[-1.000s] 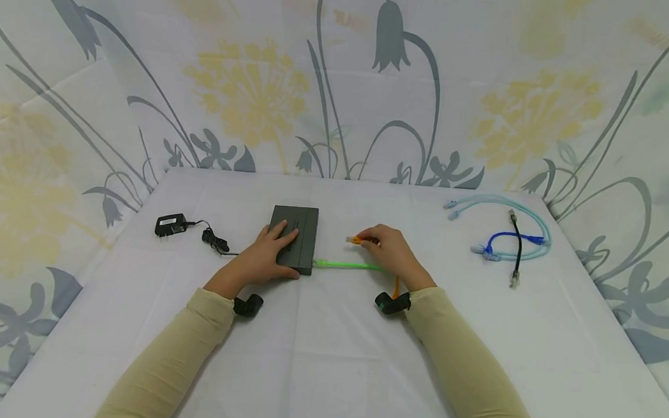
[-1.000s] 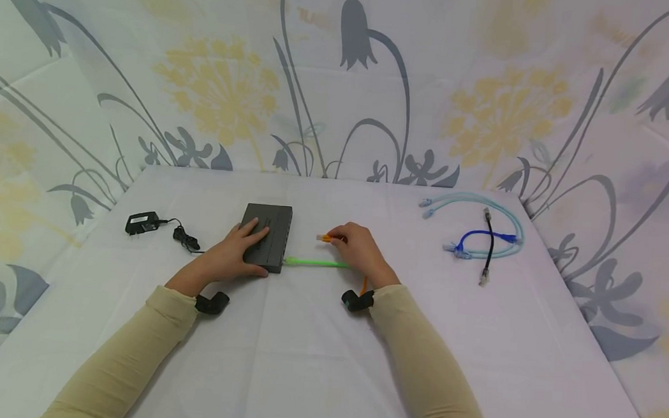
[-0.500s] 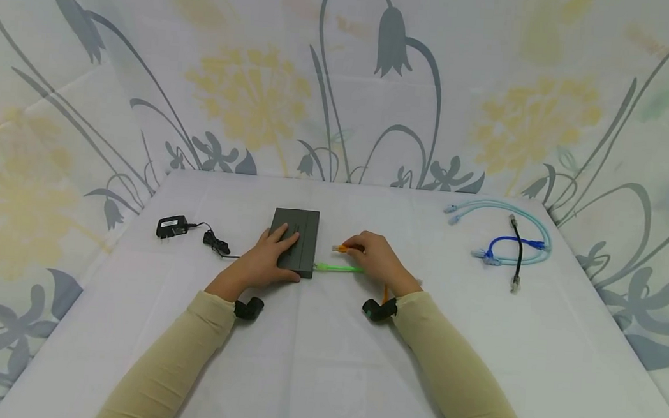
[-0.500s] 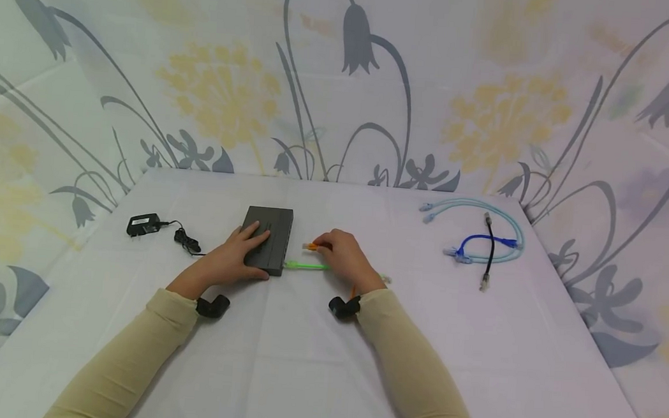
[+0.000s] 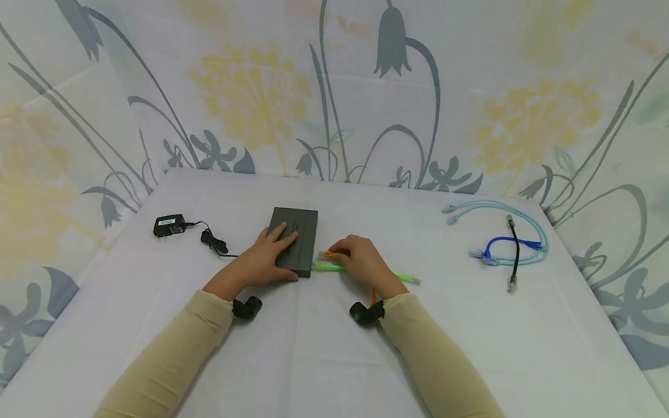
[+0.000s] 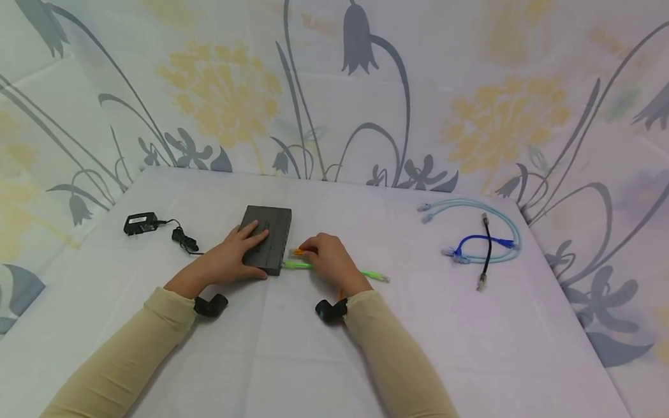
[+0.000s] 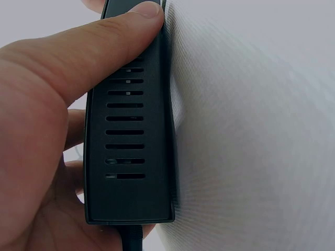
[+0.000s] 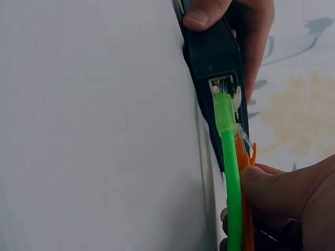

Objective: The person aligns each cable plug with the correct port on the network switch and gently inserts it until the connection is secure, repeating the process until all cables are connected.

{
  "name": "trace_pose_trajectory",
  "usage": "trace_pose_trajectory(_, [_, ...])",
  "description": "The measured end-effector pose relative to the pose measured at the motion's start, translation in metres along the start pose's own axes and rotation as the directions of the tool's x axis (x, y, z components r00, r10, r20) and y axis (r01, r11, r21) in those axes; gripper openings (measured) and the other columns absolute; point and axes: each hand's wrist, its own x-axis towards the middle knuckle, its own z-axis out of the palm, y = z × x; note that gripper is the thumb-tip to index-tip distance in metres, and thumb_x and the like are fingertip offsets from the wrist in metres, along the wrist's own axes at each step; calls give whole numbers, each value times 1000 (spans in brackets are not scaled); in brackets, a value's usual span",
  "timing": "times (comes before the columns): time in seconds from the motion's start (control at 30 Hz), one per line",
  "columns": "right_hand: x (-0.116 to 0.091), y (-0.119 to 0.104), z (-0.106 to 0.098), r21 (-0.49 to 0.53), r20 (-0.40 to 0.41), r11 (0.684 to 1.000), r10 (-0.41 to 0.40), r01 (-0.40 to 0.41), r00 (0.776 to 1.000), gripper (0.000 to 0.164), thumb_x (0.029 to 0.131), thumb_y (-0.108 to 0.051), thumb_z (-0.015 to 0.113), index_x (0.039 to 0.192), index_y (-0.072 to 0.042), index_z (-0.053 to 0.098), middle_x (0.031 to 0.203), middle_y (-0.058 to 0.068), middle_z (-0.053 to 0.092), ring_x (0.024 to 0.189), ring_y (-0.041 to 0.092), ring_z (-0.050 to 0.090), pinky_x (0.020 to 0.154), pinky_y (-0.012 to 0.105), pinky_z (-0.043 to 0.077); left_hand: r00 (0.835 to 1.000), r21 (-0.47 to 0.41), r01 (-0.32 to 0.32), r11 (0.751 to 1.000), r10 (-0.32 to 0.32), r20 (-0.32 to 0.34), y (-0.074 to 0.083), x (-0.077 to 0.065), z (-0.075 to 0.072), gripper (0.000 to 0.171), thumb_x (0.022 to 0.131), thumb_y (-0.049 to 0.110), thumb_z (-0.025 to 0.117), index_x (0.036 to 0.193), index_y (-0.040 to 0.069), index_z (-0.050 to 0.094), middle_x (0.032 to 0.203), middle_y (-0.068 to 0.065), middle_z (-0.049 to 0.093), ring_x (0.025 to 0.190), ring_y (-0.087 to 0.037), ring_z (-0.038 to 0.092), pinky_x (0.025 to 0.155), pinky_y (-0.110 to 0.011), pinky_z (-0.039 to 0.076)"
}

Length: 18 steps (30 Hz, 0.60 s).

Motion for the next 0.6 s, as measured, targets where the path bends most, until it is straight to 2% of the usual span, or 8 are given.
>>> trace_pose_trajectory(0.6, [1, -6, 9, -27, 4, 1000, -15, 15, 1000, 21, 96, -22, 62, 110, -12, 74, 108, 4, 69, 104, 21, 64, 92, 36, 51, 1000, -7, 2, 1000, -2, -4, 1, -2, -2, 96, 82, 50, 74, 156, 17, 22, 164, -14, 2, 147, -50, 0, 109, -65, 28])
